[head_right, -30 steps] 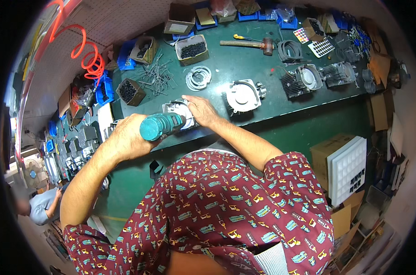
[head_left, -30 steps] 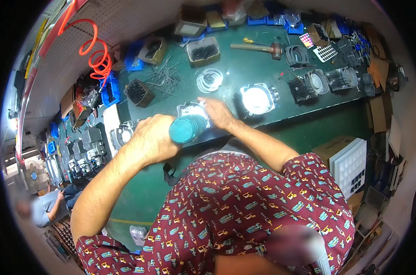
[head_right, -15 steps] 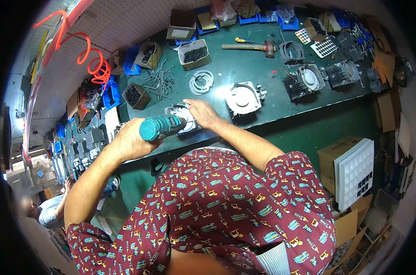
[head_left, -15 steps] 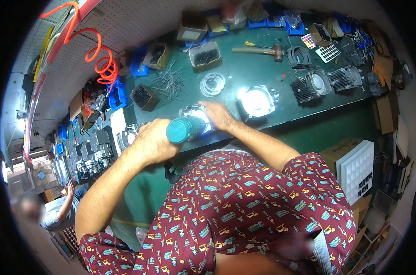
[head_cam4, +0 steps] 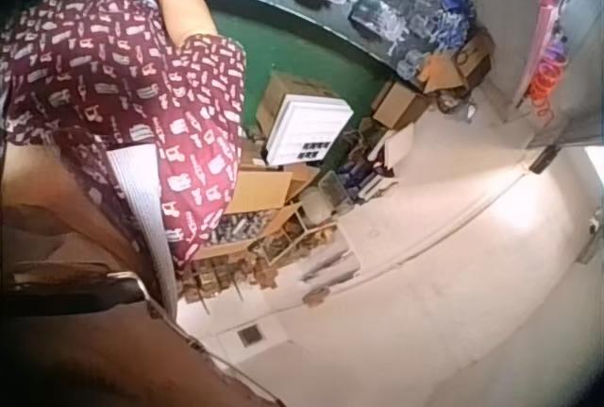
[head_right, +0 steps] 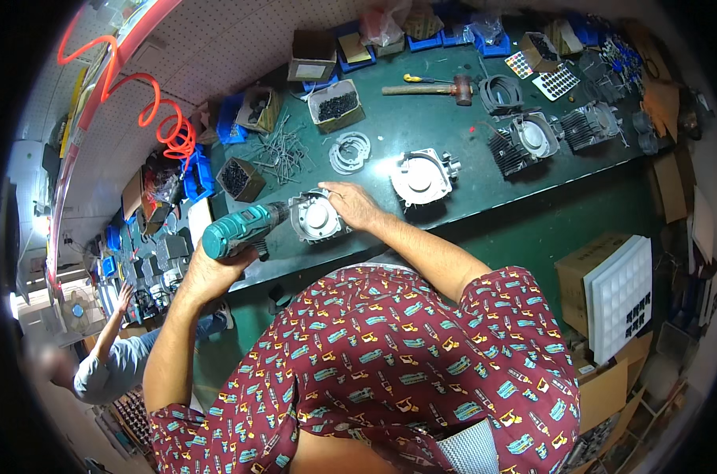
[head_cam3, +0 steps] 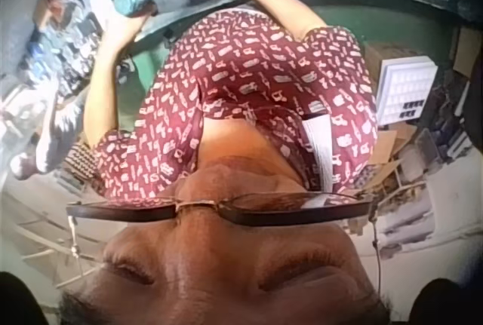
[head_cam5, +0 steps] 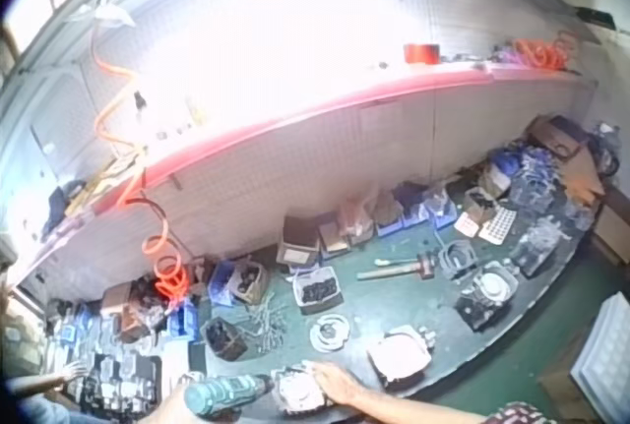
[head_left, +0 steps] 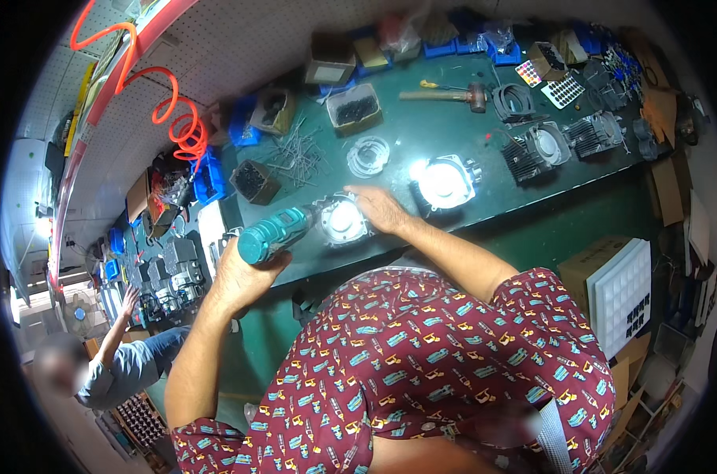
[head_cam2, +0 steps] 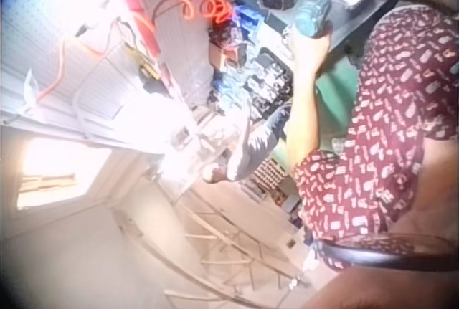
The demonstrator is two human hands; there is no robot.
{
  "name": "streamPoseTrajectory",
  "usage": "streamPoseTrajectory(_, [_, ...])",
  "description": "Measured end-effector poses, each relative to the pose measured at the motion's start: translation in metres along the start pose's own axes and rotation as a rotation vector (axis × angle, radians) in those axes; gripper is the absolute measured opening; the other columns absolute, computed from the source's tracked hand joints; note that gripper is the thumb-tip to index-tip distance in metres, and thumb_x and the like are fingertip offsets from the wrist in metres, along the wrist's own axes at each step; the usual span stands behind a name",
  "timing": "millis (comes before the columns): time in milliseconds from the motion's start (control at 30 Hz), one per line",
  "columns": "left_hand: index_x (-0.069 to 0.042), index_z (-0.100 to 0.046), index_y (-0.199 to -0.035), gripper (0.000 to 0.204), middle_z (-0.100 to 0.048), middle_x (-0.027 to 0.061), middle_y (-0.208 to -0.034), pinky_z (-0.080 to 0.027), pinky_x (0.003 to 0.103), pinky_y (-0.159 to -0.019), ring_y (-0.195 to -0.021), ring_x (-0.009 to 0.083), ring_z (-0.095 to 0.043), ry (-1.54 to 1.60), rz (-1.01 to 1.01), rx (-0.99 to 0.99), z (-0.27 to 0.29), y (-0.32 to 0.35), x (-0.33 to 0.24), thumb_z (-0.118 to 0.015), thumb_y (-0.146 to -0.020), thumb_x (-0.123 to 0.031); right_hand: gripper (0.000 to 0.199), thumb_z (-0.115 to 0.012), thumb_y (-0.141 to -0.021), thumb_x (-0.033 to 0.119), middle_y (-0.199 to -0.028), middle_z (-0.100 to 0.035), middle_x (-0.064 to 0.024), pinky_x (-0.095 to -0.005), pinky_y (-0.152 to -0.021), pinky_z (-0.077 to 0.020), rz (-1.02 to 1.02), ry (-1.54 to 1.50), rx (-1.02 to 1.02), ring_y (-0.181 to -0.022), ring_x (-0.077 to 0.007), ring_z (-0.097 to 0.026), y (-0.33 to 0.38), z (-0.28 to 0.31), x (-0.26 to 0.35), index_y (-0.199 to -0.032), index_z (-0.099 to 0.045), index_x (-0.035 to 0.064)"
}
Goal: The person uses a cordless drill to fasten screws into metal components on a workbench. They repeatedly pick up screws, align them with the drill bit, and drive them into the parts, moving between several units on the table.
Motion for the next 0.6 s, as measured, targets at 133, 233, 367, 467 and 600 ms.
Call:
streamPoseTrajectory(133, [-0.004, -0.066, -0.121, 0.040, -0.071, 0.0086, -0.110, -0.053, 0.033, -0.091, -0.098, 0.0167, -0.066, 0.104, -0.082, -0.074, -0.005, -0.001, 0.002, -0.076, -0.082, -0.005, 0.042, -0.044, -0.097, 0.021, -0.129, -0.063, -0.0235, -0.0386, -0.107, -0.0438, 0.024, 0.012, 0.007, -0.122, -0.0373, -0.059, 0.001, 0.001, 0.003, -0.126, -0.062, -0.0029])
streamPoseTrajectory(233, [-0.007, -0.068, -0.121, 0.040, -0.071, 0.0139, -0.116, -0.052, 0.036, -0.092, -0.103, 0.0239, -0.068, 0.101, -0.021, -0.071, -0.009, -0.003, 0.015, -0.075, -0.082, -0.010, 0.043, -0.044, -0.097, 0.022, -0.129, -0.062, -0.0242, -0.0383, -0.107, -0.0434, 0.008, 0.030, 0.018, -0.122, -0.0372, -0.058, 0.000, 0.001, 0.002, -0.126, -0.062, -0.0038])
streamPoseTrajectory(367, [-0.006, -0.068, -0.117, 0.040, -0.073, 0.0156, -0.106, -0.054, 0.036, -0.089, -0.098, 0.0257, -0.070, 0.015, -0.027, -0.051, -0.004, -0.009, 0.016, -0.076, -0.079, -0.015, 0.042, -0.044, -0.097, 0.020, -0.129, -0.062, -0.0245, -0.0378, -0.106, -0.0442, 0.021, -0.003, 0.042, -0.122, -0.0371, -0.059, 0.001, -0.001, 0.001, -0.126, -0.062, -0.0042])
streamPoseTrajectory(467, [-0.008, -0.068, -0.116, 0.041, -0.072, 0.0167, -0.103, -0.054, 0.038, -0.087, -0.097, 0.0308, -0.070, -0.043, -0.084, 0.069, 0.009, -0.043, -0.001, -0.074, -0.076, -0.016, 0.040, -0.045, -0.096, 0.018, -0.127, -0.063, -0.0244, -0.0384, -0.105, -0.0452, 0.047, -0.049, 0.056, -0.120, -0.0376, -0.060, -0.005, -0.003, 0.002, -0.125, -0.062, -0.0042])
streamPoseTrajectory(600, [-0.009, -0.066, -0.120, 0.046, -0.070, 0.0174, -0.111, -0.053, 0.039, -0.092, -0.105, 0.0324, -0.067, -0.184, -0.152, 0.170, 0.015, -0.077, -0.030, -0.068, -0.074, -0.011, 0.042, -0.044, -0.095, 0.018, -0.125, -0.063, -0.0265, -0.0406, -0.104, -0.0456, 0.101, 0.059, 0.074, -0.119, -0.0386, -0.060, -0.008, -0.005, -0.012, -0.127, -0.060, -0.0045])
Point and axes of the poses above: each hand's wrist, its own y-axis away from the middle knuckle, its own z-axis out of the back of the hand, x = y × z, the point moved 8 cm from there along -y, towards the middle knuckle
